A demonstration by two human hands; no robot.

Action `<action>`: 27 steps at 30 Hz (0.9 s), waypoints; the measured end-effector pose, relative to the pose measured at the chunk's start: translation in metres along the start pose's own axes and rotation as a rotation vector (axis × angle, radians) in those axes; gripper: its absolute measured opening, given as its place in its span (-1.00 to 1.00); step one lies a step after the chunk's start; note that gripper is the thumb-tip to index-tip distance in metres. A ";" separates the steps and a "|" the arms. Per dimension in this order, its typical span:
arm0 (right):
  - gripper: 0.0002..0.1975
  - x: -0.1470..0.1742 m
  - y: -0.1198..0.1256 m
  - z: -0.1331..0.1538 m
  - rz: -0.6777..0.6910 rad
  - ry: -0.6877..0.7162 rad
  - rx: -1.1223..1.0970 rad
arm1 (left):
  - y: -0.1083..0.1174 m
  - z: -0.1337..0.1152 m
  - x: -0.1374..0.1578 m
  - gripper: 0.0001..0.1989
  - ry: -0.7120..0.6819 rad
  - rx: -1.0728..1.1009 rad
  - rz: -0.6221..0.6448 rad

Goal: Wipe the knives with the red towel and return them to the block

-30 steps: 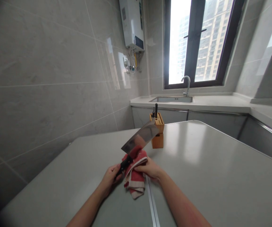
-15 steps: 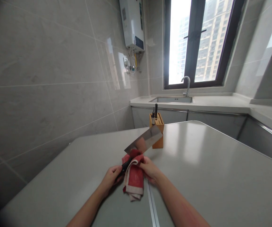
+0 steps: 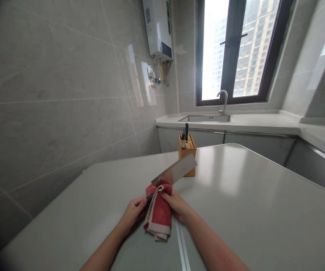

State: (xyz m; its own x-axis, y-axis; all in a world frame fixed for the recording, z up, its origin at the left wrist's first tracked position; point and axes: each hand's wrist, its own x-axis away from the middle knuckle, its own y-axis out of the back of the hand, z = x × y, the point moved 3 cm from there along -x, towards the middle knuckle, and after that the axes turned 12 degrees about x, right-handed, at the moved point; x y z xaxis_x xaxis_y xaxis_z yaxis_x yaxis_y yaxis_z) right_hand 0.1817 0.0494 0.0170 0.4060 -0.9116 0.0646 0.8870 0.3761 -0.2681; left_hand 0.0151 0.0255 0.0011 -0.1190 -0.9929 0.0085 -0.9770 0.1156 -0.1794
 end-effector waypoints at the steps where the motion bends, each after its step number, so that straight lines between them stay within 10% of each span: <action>1: -0.59 0.000 0.000 0.000 -0.001 0.008 -0.005 | 0.000 0.000 0.000 -0.46 0.002 -0.002 -0.002; 27: -0.66 0.011 -0.014 0.016 0.259 0.088 -0.156 | 0.004 0.003 -0.002 -0.41 0.015 -0.028 -0.036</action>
State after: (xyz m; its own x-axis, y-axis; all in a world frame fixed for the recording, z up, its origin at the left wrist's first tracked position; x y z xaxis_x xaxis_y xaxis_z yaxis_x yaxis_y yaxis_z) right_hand 0.1772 0.0372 0.0363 0.5873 -0.8023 -0.1072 0.7092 0.5738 -0.4096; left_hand 0.0121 0.0275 -0.0029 -0.0858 -0.9959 0.0297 -0.9852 0.0804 -0.1511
